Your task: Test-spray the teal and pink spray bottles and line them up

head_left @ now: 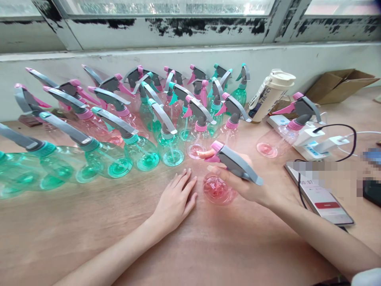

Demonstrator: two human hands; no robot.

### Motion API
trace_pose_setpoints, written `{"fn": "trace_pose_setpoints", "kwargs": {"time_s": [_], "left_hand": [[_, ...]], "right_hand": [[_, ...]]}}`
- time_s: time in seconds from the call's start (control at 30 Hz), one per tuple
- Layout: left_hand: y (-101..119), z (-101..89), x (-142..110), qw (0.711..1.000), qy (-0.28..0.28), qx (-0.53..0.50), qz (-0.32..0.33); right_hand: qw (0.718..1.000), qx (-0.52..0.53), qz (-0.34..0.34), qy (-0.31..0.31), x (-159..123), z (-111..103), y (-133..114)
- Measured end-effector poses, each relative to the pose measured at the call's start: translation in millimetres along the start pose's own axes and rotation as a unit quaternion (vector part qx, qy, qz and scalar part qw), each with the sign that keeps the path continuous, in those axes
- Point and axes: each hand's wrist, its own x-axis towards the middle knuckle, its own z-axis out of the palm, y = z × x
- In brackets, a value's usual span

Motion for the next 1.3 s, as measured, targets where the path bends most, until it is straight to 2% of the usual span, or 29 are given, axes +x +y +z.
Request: {"fn": "trace_pose_setpoints", "kwargs": {"time_s": [0.13, 0.47, 0.7, 1.03, 1.17, 1.3], "left_hand": [[0, 0.1, 0, 1.0, 0.001, -0.007, -0.002], [0, 0.3, 0, 1.0, 0.005, -0.009, -0.001], [0, 0.3, 0, 1.0, 0.009, -0.013, -0.002], [0, 1.1, -1, 1.0, 0.011, -0.011, 0.001], [0, 0.7, -1, 1.0, 0.012, -0.014, 0.0], [0, 1.1, 0, 1.0, 0.012, -0.013, -0.001]], "right_hand": [[1.0, 0.003, 0.018, 0.013, -3, 1, 1], [0.999, 0.029, 0.01, 0.019, -3, 4, 0], [0.998, -0.041, 0.021, 0.04, -2, 0, 1], [0.998, -0.047, -0.009, 0.052, -2, 3, -5], [0.998, -0.042, -0.003, 0.041, -4, 3, 0], [0.996, -0.073, -0.005, 0.059, -6, 4, 5]]}}
